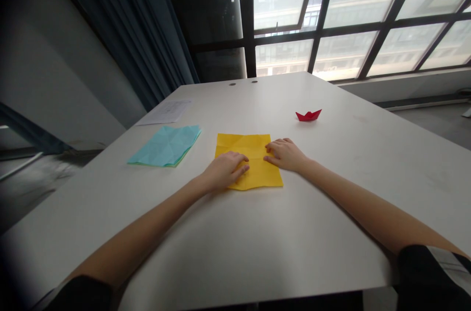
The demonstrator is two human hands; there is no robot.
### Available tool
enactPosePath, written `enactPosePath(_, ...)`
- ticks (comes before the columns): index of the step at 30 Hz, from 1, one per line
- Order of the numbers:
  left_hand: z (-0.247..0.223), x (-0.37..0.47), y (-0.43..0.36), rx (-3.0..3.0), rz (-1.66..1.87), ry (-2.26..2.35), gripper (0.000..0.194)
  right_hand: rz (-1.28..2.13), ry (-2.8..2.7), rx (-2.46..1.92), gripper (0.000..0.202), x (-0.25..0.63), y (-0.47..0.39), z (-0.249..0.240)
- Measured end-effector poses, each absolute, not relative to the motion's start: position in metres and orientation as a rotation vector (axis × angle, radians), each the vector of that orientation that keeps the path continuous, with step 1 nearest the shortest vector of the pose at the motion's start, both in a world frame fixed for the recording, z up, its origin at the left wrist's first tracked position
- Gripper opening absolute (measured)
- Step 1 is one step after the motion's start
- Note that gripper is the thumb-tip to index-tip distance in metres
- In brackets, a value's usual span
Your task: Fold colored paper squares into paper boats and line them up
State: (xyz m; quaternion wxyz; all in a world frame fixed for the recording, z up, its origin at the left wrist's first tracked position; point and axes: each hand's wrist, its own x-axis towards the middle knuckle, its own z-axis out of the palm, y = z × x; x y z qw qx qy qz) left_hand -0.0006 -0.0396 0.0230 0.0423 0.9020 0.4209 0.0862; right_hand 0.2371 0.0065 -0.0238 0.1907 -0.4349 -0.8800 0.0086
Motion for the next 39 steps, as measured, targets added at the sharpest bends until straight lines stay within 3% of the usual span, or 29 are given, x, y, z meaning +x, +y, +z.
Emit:
enactPosePath(9,-0.010,-0.042,0.002,2.738,0.349,1.586,0.029,0.118,-2.434,-1.229,0.037,0.262,0.027,-0.034)
enactPosePath(16,-0.024,-0.051,0.012,2.555,0.418,1.879,0.052,0.026,-2.378,-1.395,0.050,0.263,0.025,-0.038)
enactPosePath(21,-0.027,-0.053,0.015,2.507,0.452,1.850,0.056,-0.064,-2.314,-1.588,0.059,0.263,0.027,-0.043)
enactPosePath(31,-0.027,-0.060,0.022,2.233,0.740,1.647,0.023,0.129,-2.274,-1.530,0.062,0.266,0.028,-0.044)
enactPosePath(39,-0.033,-0.061,0.025,1.913,1.031,1.466,0.018,0.542,-2.083,-1.349,0.076,0.269,0.027,-0.046)
